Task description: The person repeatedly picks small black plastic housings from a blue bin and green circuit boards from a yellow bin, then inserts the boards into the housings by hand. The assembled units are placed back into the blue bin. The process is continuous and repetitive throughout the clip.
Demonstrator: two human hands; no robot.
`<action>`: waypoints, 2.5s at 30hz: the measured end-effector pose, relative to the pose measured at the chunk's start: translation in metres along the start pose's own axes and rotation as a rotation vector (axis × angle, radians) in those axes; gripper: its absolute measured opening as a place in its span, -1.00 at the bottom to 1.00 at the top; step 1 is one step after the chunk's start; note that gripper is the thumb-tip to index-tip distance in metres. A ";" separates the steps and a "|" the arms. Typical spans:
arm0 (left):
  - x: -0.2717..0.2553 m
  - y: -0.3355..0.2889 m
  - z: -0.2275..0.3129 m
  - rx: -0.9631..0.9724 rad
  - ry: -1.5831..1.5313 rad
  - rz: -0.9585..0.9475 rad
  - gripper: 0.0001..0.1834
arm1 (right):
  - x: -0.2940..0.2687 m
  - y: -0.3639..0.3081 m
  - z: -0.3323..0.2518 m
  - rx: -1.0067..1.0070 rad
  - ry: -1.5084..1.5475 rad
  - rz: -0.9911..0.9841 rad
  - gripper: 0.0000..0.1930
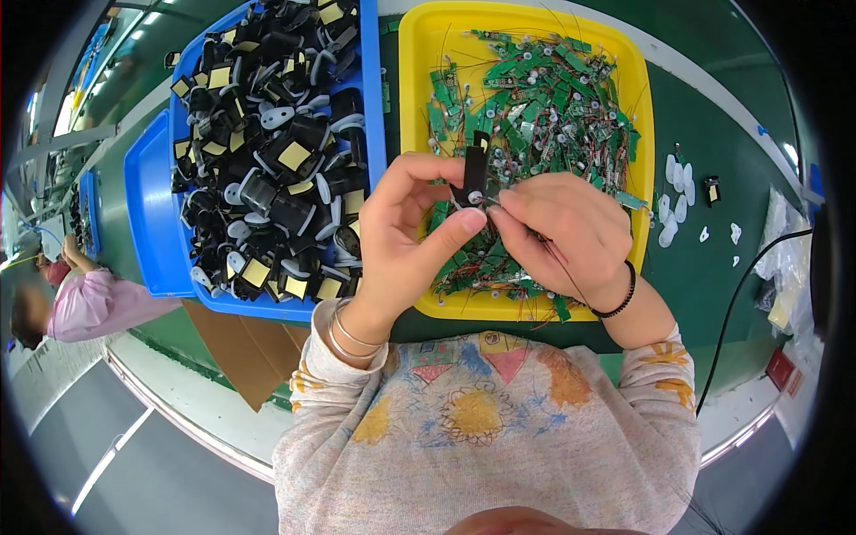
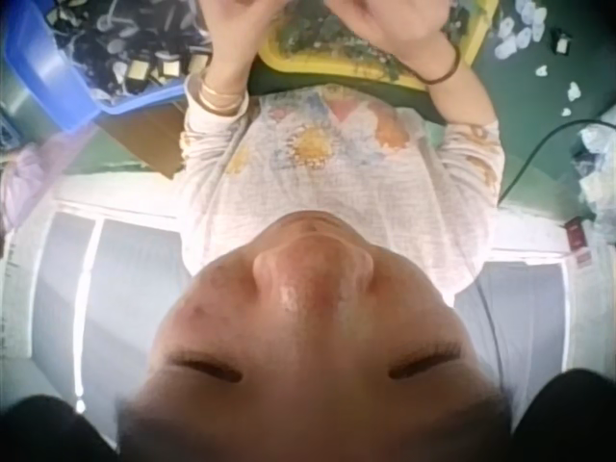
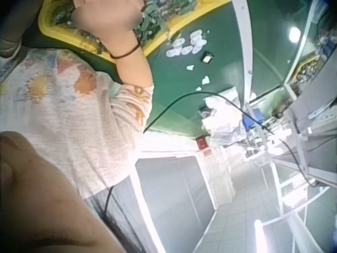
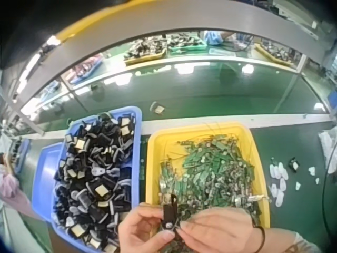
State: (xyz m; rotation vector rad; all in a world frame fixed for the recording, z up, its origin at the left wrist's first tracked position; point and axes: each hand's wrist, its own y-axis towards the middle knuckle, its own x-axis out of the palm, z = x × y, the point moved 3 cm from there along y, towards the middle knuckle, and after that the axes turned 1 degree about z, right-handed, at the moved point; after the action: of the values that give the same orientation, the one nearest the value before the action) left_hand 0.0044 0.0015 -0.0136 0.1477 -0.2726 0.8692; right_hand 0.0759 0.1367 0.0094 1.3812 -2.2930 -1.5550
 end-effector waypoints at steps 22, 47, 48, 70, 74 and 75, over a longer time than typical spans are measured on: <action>-0.002 -0.001 0.000 0.036 -0.043 -0.077 -0.76 | 0.007 -0.003 -0.002 0.105 0.167 -0.064 -0.82; -0.004 0.001 0.004 0.109 0.214 -0.033 -0.63 | 0.009 -0.001 0.007 0.240 0.230 -0.226 -0.82; -0.004 0.001 0.003 0.081 0.219 -0.012 -0.61 | 0.009 -0.002 0.007 0.233 0.225 -0.234 -0.82; -0.012 -0.004 0.005 0.199 0.352 0.027 -0.59 | 0.010 0.003 0.007 0.172 0.270 -0.299 -0.81; -0.009 0.000 0.001 0.118 0.225 0.031 -0.63 | 0.009 0.001 0.011 0.244 0.243 -0.315 -0.85; -0.008 0.002 0.000 0.104 0.186 0.031 -0.65 | 0.009 0.000 0.012 0.266 0.239 -0.327 -0.86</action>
State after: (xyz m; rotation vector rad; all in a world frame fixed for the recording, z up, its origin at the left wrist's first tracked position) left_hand -0.0023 -0.0031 -0.0154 0.1585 -0.0560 0.9213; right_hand 0.0648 0.1398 -0.0007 1.9717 -2.2743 -1.0920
